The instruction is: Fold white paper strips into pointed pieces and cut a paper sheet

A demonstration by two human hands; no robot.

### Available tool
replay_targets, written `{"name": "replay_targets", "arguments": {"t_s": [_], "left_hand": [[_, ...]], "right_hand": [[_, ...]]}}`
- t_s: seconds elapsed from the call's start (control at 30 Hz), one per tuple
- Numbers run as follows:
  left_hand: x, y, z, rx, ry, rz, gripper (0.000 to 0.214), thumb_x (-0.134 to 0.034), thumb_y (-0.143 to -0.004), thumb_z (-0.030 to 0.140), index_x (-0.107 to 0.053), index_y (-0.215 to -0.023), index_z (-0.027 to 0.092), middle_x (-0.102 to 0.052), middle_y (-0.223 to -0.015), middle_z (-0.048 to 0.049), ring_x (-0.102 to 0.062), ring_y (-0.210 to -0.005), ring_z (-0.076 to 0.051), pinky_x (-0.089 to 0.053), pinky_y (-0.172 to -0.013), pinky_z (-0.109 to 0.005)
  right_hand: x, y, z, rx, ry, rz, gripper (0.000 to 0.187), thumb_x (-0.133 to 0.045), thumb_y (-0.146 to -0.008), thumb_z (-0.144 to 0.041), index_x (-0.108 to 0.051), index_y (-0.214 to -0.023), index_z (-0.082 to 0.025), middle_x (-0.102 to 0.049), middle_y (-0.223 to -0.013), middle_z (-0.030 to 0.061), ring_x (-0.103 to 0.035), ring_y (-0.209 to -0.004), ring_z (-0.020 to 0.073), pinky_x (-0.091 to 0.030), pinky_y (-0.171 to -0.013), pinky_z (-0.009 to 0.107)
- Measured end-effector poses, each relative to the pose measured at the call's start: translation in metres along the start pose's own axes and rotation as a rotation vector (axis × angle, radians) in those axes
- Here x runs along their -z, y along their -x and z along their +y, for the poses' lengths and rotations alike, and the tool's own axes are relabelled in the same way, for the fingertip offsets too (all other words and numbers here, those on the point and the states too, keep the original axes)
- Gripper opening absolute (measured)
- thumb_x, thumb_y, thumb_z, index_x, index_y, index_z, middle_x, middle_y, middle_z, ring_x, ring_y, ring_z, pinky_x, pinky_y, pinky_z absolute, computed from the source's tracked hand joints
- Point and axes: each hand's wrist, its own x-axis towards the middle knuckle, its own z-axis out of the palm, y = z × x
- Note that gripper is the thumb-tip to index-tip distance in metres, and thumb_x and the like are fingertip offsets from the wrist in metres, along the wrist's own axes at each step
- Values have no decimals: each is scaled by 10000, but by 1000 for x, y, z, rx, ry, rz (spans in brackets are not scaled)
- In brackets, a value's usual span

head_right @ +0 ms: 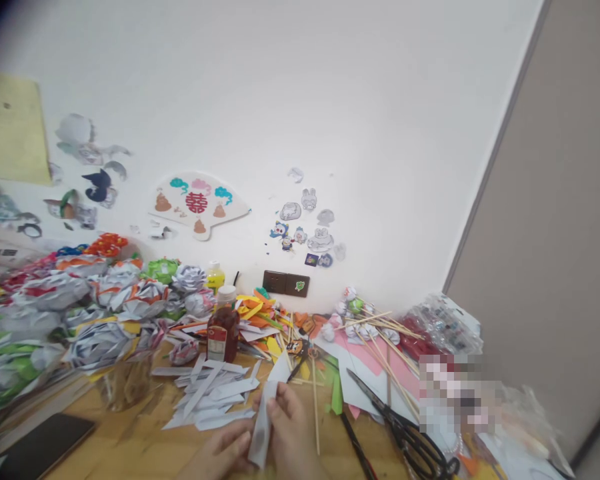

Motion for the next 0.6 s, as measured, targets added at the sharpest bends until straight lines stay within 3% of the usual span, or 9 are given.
{"name": "replay_targets", "arguments": {"t_s": [0.2,0.37,0.6], "left_hand": [[-7,-1,-7,-56,8,-1,443,-665,-550,540,-555,-696,137,-528,-559,33,-467,-516,-96,-343,-500,-209],[-11,3,-5,-5,51,-34,432,-692,-556,481,-537,-749,128,-603,-650,-14,-528,-593,-132,-384,-565,-242],[-13,5,-7,2,3,-46,389,-636,-616,489,-511,-692,130,-584,-590,-13,-524,-522,-128,-406,-519,-257]], "right_hand": [[6,1,17,30,125,-17,274,-656,-675,-377,-585,-844,-173,-608,-748,23,-547,-690,150,-412,-668,277],[8,1,21,73,261,70,293,-660,-642,-424,-543,-689,-160,-510,-608,-29,-463,-577,114,-364,-540,226],[12,1,27,85,334,93,323,-619,-661,-462,-517,-666,-156,-477,-602,-33,-432,-578,112,-347,-536,226]]}}
